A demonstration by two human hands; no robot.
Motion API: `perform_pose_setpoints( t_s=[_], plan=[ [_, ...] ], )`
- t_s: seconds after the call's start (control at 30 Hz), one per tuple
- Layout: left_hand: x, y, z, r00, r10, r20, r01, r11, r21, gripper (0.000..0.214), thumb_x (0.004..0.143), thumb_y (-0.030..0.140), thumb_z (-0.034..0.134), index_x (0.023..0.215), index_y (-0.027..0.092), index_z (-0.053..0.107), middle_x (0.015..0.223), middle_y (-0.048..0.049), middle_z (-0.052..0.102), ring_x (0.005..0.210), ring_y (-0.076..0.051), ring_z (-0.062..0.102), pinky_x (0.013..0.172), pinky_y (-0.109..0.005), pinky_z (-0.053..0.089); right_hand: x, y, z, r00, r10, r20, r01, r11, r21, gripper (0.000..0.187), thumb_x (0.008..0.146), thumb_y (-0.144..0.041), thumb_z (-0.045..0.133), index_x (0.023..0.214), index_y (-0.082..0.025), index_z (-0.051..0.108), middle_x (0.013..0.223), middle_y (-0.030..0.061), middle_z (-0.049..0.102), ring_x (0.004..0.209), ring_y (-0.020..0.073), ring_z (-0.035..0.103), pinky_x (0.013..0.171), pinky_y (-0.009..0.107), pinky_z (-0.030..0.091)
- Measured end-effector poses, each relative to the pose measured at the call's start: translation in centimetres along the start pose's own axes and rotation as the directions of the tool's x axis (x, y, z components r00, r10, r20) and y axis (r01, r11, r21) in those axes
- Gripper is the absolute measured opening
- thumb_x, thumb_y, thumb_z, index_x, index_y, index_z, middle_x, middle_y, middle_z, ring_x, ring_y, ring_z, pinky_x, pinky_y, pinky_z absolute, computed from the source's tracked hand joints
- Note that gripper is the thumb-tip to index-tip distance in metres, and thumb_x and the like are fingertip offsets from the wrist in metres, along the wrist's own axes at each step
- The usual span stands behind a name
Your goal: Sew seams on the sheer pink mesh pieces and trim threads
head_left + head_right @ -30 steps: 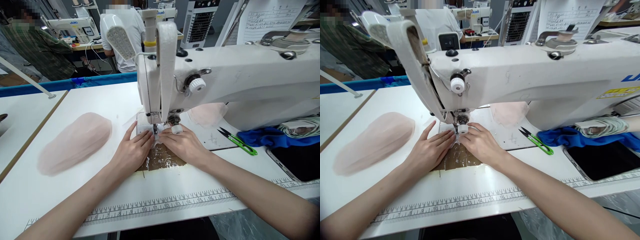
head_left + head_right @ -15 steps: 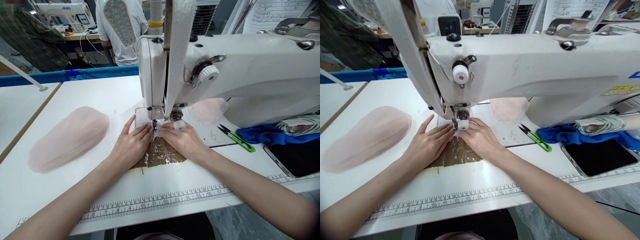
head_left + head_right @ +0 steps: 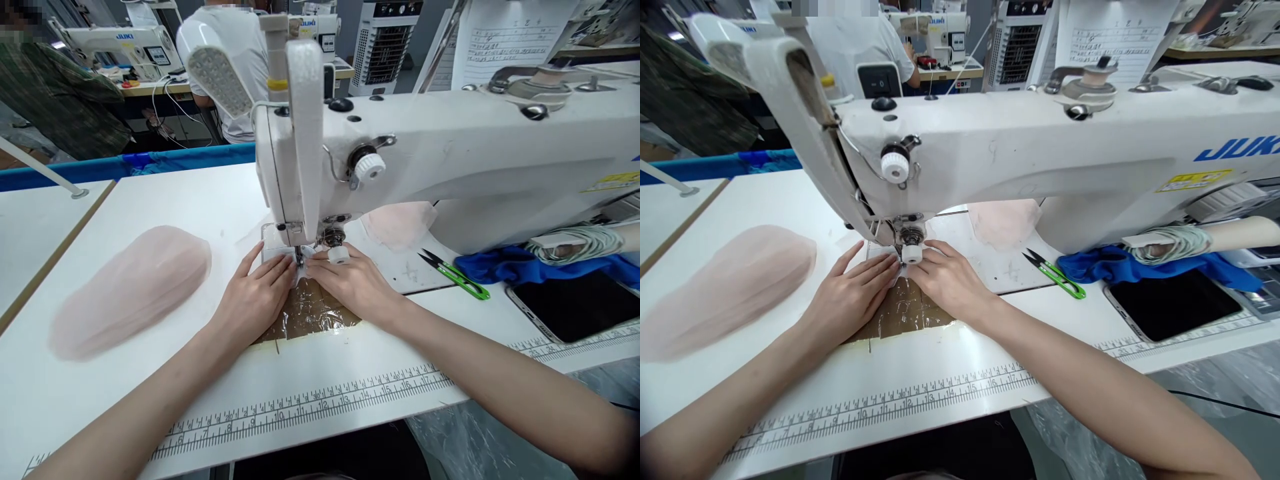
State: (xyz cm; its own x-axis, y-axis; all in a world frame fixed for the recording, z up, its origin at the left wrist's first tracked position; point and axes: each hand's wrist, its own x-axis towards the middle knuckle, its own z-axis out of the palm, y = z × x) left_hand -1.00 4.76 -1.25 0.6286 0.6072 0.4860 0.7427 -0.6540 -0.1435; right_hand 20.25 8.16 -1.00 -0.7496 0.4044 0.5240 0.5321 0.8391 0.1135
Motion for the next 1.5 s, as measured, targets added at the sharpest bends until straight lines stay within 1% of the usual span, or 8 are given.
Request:
perform_pose_setpoints(
  t_s=[0.23,0.43,0.6,0.97,1.17,1.27,1.4,1.5],
  plan=[
    [0.1,0.1,-0.4,0.998,-0.057,0.025,0.058,0.998,-0.03,0.031,0.096,0.024,0.049,0.119,0.011,0.064,0.119,-0.0119,0.069,0.114,-0.025,0.064,0.112,-0.05,0.037,-0.2,0.2,0.1,1.0,-0.003,0.026,0.003,1.0,0.018,0.029,0.091,0.0,0.044,0.097,-0.015,0.067,0.095,0.0048,0.075,0.082,0.0163,0.065,0.092,0.037,0.048],
    [-0.2,0.1,-0.7,0.987,-0.106,0.121,0.106,0.994,0.009,0.057,0.095,0.047,0.047,0.133,0.005,0.052,0.134,-0.0157,0.058,0.127,-0.029,0.052,0.114,-0.052,0.032,-0.1,0.2,0.0,1.0,-0.003,0.023,0.002,1.0,0.009,0.026,0.09,0.0,0.046,0.097,-0.014,0.067,0.091,0.0051,0.074,0.086,0.0173,0.065,0.094,0.036,0.046],
    [-0.5,0.1,-0.6,0.983,-0.109,0.147,0.105,0.994,0.03,0.057,0.096,0.046,0.045,0.135,0.005,0.05,0.136,-0.0159,0.057,0.128,-0.028,0.052,0.116,-0.051,0.028,-0.1,0.2,0.2,1.0,0.013,-0.004,-0.013,1.0,-0.014,0.028,0.089,0.001,0.045,0.095,-0.017,0.066,0.074,0.0008,0.071,0.086,0.0168,0.064,0.098,0.036,0.042],
    [-0.5,0.1,-0.6,0.984,-0.113,0.138,0.107,0.993,0.05,0.055,0.097,0.046,0.044,0.134,0.007,0.052,0.134,-0.015,0.058,0.127,-0.028,0.053,0.116,-0.051,0.027,-0.3,0.1,0.3,1.0,0.018,0.015,-0.017,1.0,-0.02,0.027,0.088,0.0,0.048,0.097,-0.017,0.067,0.094,0.0025,0.074,0.089,0.0164,0.064,0.101,0.036,0.039],
    [-0.3,0.2,-0.6,0.987,-0.098,0.128,0.09,0.993,0.071,0.052,0.097,0.045,0.044,0.132,0.008,0.053,0.133,-0.0151,0.059,0.126,-0.028,0.054,0.115,-0.051,0.028,-0.3,-0.1,0.4,0.999,0.044,-0.017,-0.044,0.999,-0.01,0.029,0.088,0.0,0.045,0.097,-0.016,0.068,0.084,0.0004,0.074,0.087,0.0161,0.063,0.104,0.037,0.036],
    [-0.1,0.5,-1.6,0.996,-0.063,0.07,0.056,0.993,0.105,0.044,0.096,0.042,0.048,0.122,0.008,0.06,0.121,-0.0148,0.068,0.111,-0.028,0.064,0.101,-0.048,0.041,-0.2,-0.3,0.0,0.996,0.033,-0.087,-0.033,0.999,0.001,0.03,0.088,0.0,0.044,0.096,-0.016,0.069,0.084,0.0002,0.074,0.083,0.0149,0.063,0.102,0.036,0.038],
    [0.2,0.9,-3.5,0.994,-0.027,-0.106,0.04,0.992,0.116,0.014,0.091,0.026,0.059,0.088,0.016,0.068,0.062,0.0008,0.068,0.052,-0.015,0.06,0.06,-0.036,0.041,-0.2,-1.2,-0.5,0.978,0.01,-0.209,-0.003,0.999,0.034,0.025,0.088,-0.001,0.048,0.086,-0.016,0.069,0.079,0.0002,0.073,0.079,0.0137,0.063,0.087,0.032,0.045],
    [0.4,0.7,-3.9,0.991,-0.044,-0.13,0.053,0.997,0.063,0.008,0.089,0.019,0.06,0.087,0.016,0.067,0.067,0.0,0.069,0.061,-0.017,0.064,0.062,-0.035,0.043,-0.2,-1.9,-0.7,0.989,-0.027,-0.144,0.047,0.989,0.141,0.025,0.092,-0.005,0.046,0.096,-0.016,0.068,0.097,0.0044,0.074,0.097,0.0159,0.063,0.082,0.03,0.049]
  ],
)
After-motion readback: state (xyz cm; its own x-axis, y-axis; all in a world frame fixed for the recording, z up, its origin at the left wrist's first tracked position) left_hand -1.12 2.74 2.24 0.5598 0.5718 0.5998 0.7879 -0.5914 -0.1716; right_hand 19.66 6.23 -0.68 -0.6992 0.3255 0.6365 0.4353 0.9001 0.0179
